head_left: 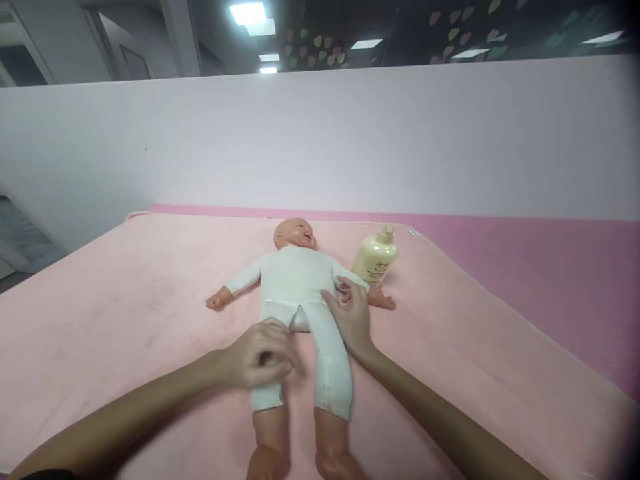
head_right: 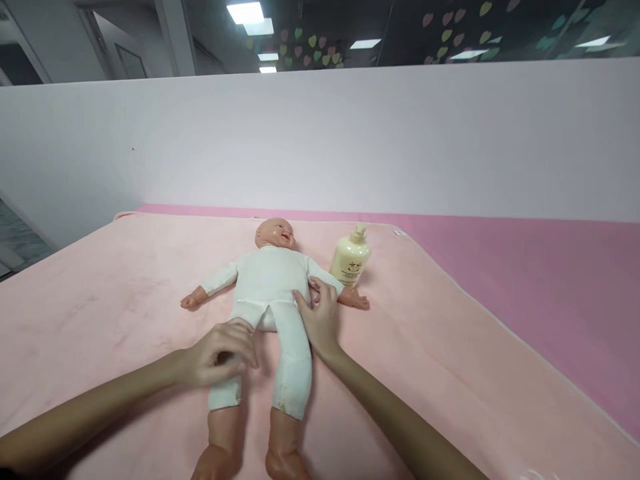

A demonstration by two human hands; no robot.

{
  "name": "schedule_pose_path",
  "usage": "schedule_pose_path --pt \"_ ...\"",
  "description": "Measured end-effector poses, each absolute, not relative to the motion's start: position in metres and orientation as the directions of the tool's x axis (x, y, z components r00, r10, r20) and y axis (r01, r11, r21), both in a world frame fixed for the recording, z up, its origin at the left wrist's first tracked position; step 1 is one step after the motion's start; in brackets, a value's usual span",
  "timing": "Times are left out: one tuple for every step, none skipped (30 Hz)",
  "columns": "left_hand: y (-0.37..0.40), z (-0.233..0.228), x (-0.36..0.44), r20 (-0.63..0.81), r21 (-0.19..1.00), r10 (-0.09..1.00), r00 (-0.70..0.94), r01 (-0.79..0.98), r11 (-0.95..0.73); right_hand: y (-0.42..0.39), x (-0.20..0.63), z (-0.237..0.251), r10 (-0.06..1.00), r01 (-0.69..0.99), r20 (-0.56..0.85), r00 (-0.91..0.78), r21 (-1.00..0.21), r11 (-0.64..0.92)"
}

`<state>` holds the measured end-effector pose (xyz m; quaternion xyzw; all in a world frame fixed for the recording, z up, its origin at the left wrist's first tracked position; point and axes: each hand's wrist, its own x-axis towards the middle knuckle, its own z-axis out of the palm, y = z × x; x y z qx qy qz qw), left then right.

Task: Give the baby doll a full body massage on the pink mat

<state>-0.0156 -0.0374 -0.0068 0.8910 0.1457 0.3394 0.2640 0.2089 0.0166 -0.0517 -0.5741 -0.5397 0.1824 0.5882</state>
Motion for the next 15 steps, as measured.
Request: schedule_pose_path --pt "-0.035 0.001 -0.012 0.529 0.601 0.487 0.695 0.098 -0.794 0.02 0.209 -0.048 0.801 0.433 0.481 0.357 -0.845 0.315" --pt "-0.03 0.009 -0.007 0.547 0.614 0.533 0.646 0.124 -0.78 0.027 0.208 -0.043 0.773 0.442 0.526 0.355 -0.823 0.357" --pt "-0.023 0.018 -0.002 0.564 0.615 0.573 0.594 0.161 -0.772 0.035 0.206 -0.037 0.751 0.435 0.554 0.359 -0.811 0.39" --pt "-0.013 0.027 0.005 0.581 0.613 0.607 0.543 0.199 -0.765 0.046 0.203 -0.03 0.736 0.417 0.565 0.372 -0.81 0.412" --pt "-0.001 0.034 0.013 0.613 0.6 0.627 0.48 0.234 -0.765 0.059 0.2 -0.022 0.73 0.386 0.558 0.394 -0.822 0.42" --pt "0.014 0.041 0.021 0.644 0.591 0.647 0.407 0.272 -0.76 0.075 0.195 -0.014 0.734 0.343 0.534 0.42 -0.842 0.416" --pt "0.031 0.045 0.029 0.673 0.587 0.663 0.328 0.308 -0.749 0.091 0.191 -0.006 0.747 0.299 0.501 0.438 -0.864 0.404" --pt "0.049 0.048 0.038 0.695 0.594 0.68 0.233 0.347 -0.726 0.108 0.187 0.001 0.764 0.251 0.456 0.457 -0.89 0.381" --pt "0.068 0.048 0.046 0.703 0.614 0.7 0.126 0.388 -0.687 0.124 0.184 0.007 0.778 0.203 0.397 0.487 -0.918 0.342" --pt "0.086 0.047 0.054 0.694 0.64 0.719 0.032 0.428 -0.637 0.14 0.181 0.011 0.782 0.152 0.318 0.537 -0.948 0.28" --pt "0.103 0.043 0.061 0.661 0.681 0.749 -0.053 0.461 -0.569 0.154 0.179 0.014 0.788 0.089 0.218 0.576 -0.975 0.205" --pt "0.119 0.038 0.066 0.613 0.722 0.782 -0.115 0.485 -0.494 0.166 0.177 0.014 0.798 0.029 0.127 0.589 -0.99 0.136" --pt "0.131 0.033 0.071 0.567 0.755 0.807 -0.162 0.493 -0.432 0.176 0.176 0.013 0.811 -0.006 0.071 0.581 -0.996 0.092" --pt "0.141 0.026 0.074 0.533 0.778 0.824 -0.193 0.495 -0.387 0.184 0.175 0.01 0.829 -0.031 0.036 0.559 -0.997 0.064" --pt "0.148 0.02 0.077 0.513 0.787 0.833 -0.206 0.499 -0.362 0.19 0.174 0.007 0.851 -0.041 0.028 0.525 -0.998 0.058"
